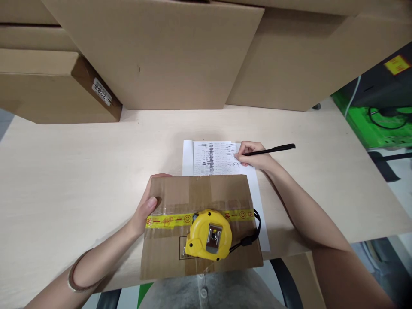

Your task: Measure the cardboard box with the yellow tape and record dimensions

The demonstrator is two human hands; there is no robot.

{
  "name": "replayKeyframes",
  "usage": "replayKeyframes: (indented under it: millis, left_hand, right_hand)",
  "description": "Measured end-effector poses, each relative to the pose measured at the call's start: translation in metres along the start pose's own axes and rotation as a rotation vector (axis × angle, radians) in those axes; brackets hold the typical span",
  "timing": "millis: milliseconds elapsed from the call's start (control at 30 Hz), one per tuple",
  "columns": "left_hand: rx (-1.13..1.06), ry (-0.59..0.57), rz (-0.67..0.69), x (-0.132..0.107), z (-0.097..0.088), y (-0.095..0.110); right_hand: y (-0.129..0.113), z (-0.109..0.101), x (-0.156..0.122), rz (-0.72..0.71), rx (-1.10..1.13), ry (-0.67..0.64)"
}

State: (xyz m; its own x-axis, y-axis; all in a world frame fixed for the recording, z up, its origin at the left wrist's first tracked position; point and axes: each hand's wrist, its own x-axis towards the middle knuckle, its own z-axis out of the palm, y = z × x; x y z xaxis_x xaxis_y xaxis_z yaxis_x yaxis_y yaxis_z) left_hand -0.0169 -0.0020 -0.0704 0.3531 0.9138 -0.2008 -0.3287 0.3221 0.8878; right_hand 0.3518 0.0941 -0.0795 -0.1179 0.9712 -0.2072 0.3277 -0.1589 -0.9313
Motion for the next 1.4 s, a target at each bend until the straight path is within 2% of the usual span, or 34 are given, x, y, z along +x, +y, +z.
replayKeyframes:
  millis: [567, 833, 1100, 1400]
  left_hand:
    - [-0.001, 0.03, -0.011, 0.0002, 0.0023, 0.0007]
    - [0.005, -0.036, -0.014, -0.0003, 0.0003, 0.0018]
    - [0.029, 0.007, -0.01, 0.0015, 0.0022, 0.0043]
    - [0.004, -0.003, 0.014, 0.0011, -0.0013, 0.0016]
  right_hand:
    - [-0.0015, -0.0004, -0.0016, 0.001, -0.023, 0.046]
    - [-0.0002, -0.0017, -0.0019, 0.003, -0.039, 0.032]
    - [0.0025, -0.0018, -0.0016, -0.014, -0.054, 0.054]
    - [0.0009, -0.0022, -0.0016, 0.004, -0.063, 0.034]
